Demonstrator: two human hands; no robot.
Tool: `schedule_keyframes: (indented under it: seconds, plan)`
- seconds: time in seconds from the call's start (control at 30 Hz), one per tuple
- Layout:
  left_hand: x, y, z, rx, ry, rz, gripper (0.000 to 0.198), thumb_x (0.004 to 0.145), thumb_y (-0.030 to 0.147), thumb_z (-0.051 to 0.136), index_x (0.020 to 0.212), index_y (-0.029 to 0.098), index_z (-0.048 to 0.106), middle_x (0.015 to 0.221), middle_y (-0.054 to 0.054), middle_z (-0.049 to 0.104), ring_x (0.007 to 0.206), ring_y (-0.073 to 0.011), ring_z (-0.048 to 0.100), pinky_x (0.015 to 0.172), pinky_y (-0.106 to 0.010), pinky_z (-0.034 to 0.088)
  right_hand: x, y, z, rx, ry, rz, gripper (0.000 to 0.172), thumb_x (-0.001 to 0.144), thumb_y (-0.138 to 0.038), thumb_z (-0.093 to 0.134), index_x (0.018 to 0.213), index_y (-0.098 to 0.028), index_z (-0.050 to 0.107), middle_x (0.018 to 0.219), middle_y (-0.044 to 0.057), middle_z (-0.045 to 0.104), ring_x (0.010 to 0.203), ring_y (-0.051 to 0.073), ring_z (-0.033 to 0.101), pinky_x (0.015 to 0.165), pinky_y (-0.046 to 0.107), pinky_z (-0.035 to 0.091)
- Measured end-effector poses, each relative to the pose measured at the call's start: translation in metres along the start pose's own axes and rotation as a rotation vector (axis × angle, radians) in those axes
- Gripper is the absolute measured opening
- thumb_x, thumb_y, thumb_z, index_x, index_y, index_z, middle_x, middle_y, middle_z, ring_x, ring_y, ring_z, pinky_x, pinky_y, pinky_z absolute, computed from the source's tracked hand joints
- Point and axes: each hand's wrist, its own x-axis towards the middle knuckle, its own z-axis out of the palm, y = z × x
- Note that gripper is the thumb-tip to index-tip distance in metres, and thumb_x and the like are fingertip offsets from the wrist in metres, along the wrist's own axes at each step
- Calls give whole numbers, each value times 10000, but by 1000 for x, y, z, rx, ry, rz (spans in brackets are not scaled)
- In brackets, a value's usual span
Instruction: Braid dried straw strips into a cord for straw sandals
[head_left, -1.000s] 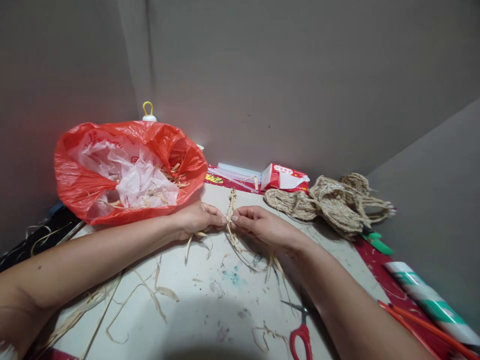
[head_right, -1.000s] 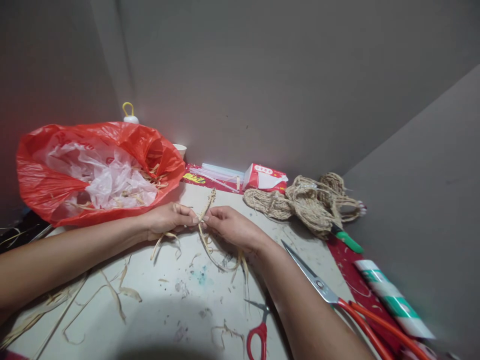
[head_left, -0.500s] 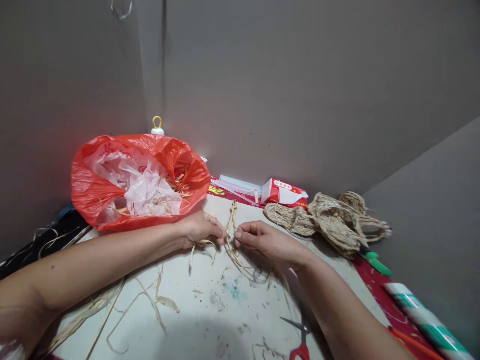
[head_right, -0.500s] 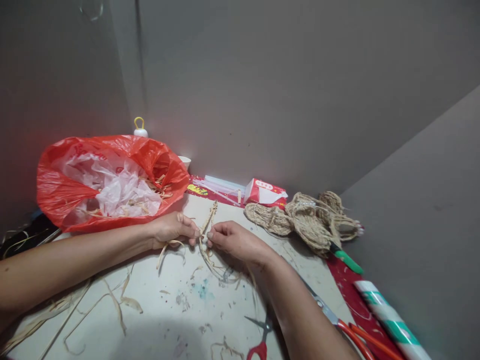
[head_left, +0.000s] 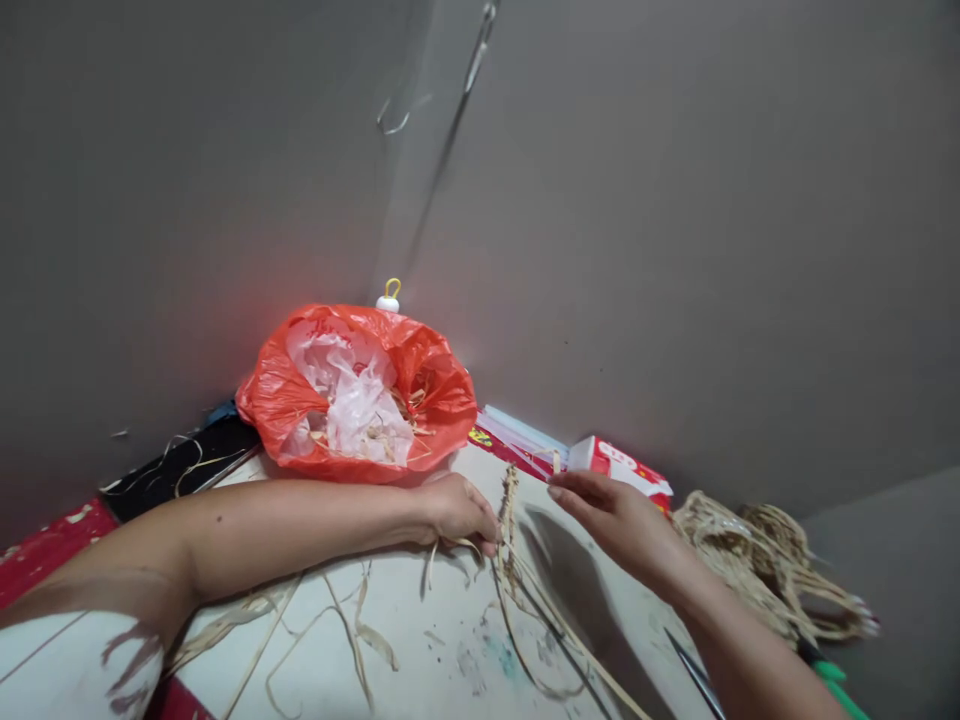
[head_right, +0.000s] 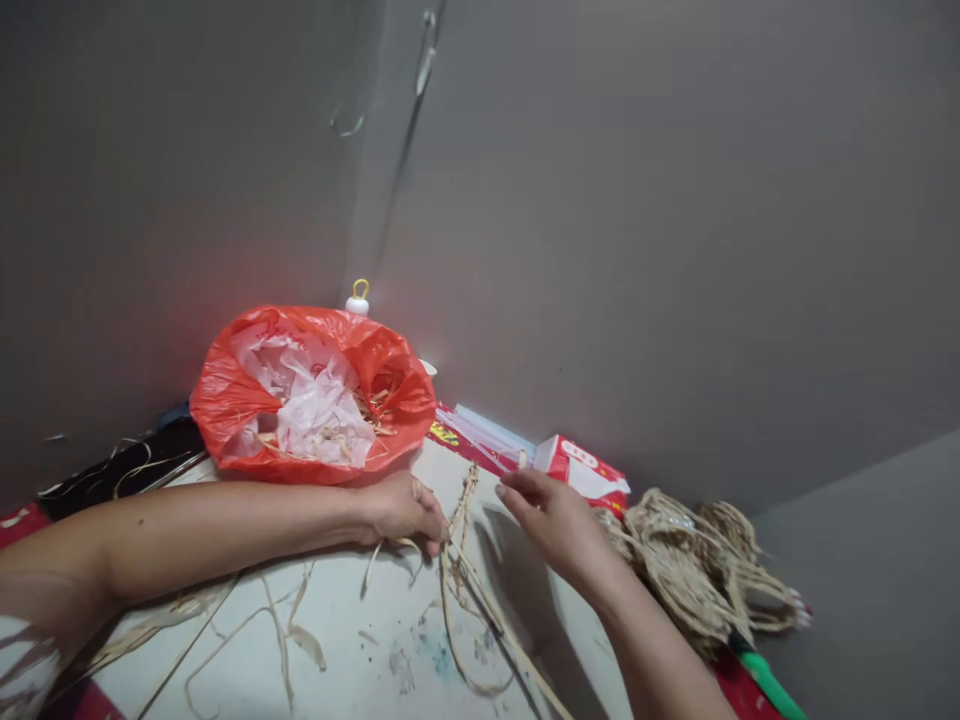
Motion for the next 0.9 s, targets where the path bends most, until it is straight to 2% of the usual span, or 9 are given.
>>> schedule_keyframes:
  seconds: [0.07,0.17,0.3,0.37,0.43,0.53,0.67,0.77,0.9]
  plan:
    - [-2,0,0,17,6,11,56,607,128,623,559,144,597,459,43,558,358,-53,374,372,-196,207,3,-23,-5,-17,43,-56,245,695,-414,583,782,-204,673,834,100,721,764,268,628,722,372,449]
    - [-2,-2,1,43,25,39,69,598,104,604,542,142,596,469,41,553,382,-61,385,399,-202,262,8,-63,1,-28,21,-156,206,736,-375,568,749,-197,673,789,93,723,726,258,628,693,360,452]
    - [4,-7,4,61,37,98,94,566,71,621,544,150,575,529,35,556,482,-103,487,460,-225,361,23,-99,38,-141,-206,-299,232,837,-270,459,806,-189,675,874,67,730,799,209,643,703,298,461]
    - [8,-11,4,86,49,124,101,566,80,634,543,155,569,553,26,556,522,-118,503,483,-234,382,38,-104,62,-243,-297,-310,198,812,-192,500,718,-183,674,750,48,720,705,187,639,646,279,448]
    - [12,-14,4,116,53,142,87,568,88,635,553,159,588,569,15,566,555,-130,510,499,-238,391,57,-105,84,-340,-307,-277,154,771,-150,576,645,-170,662,675,61,695,689,197,636,645,292,443]
    - [14,-16,2,164,46,167,79,567,94,639,556,168,614,570,7,573,588,-147,516,519,-246,389,85,-104,104,-422,-260,-240,96,840,-222,593,829,-170,672,863,71,690,822,194,634,745,336,476]
    - [15,-17,0,214,40,193,174,548,54,625,450,170,540,481,15,491,538,-139,461,515,-262,351,113,-108,112,-421,-159,-213,252,903,-325,540,1104,-182,594,1127,72,612,950,193,608,827,403,503]
    - [20,-17,1,213,8,226,268,523,-1,594,379,177,457,411,24,425,488,-124,408,490,-264,320,124,-108,114,-375,-19,-194,346,915,-328,515,1232,-190,520,1206,97,577,1031,226,584,887,452,471]
    - [29,-21,2,109,-23,299,167,521,25,620,473,180,578,412,34,443,498,-130,448,488,-245,341,133,-102,125,-296,5,-223,365,908,-321,527,1241,-172,515,1161,94,612,1003,216,604,887,440,468]
